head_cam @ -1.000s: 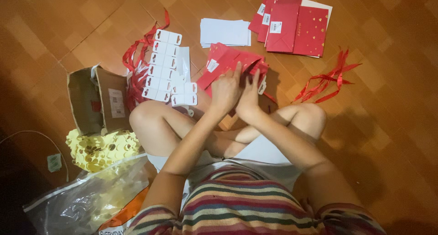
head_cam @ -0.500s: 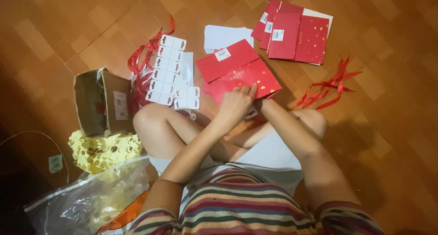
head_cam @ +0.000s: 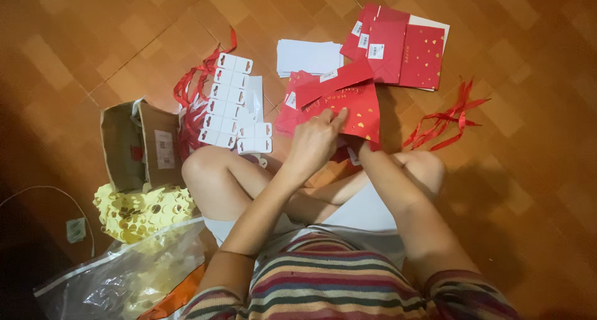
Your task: The person sits on the floor and assembles small red gift boxes by inserting white paper inserts into the red envelopes and folding the flaps closed. The person handles multiple boxes one at a time, stacking completed boxes to the side.
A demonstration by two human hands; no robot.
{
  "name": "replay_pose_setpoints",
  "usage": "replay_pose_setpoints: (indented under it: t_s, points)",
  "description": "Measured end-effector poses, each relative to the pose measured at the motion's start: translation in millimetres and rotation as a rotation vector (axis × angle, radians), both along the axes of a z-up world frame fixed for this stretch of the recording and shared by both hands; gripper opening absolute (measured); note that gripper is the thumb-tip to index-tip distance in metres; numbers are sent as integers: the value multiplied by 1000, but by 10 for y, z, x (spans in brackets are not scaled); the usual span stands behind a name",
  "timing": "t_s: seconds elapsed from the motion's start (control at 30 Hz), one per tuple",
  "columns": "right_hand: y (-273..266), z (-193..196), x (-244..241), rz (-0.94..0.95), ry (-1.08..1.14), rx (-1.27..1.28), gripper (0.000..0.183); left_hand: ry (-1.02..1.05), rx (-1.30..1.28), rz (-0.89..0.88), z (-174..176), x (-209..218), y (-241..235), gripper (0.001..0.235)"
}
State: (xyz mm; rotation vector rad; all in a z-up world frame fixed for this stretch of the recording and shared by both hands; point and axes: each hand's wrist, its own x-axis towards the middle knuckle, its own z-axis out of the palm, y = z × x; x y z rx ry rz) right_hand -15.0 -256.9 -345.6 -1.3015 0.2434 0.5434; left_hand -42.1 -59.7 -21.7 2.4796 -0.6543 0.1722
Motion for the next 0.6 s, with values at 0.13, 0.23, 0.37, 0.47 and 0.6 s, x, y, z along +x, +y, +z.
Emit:
replay_pose_setpoints:
  t_s: [0.13, 0.23, 0.37, 0.47, 0.6]
  points:
    - [-101, -9, -117, 146, -196, -341, 49, 34, 12, -27, -77, -29, -20, 48]
    - [-210, -23, -211, 332, -406, -645, 52, 13, 15, -76, -115, -100, -116, 57]
    - [7, -7, -235, 139, -756, -885, 50, 5, 195, -124, -116, -264, -218, 55]
    - [252, 293, -72, 366, -694, -1028, 43, 46, 189, -81, -97, -211, -146, 54]
    - [635, 1376, 258, 835, -624, -1184, 34, 23, 118, 171, -76, 180, 222, 45]
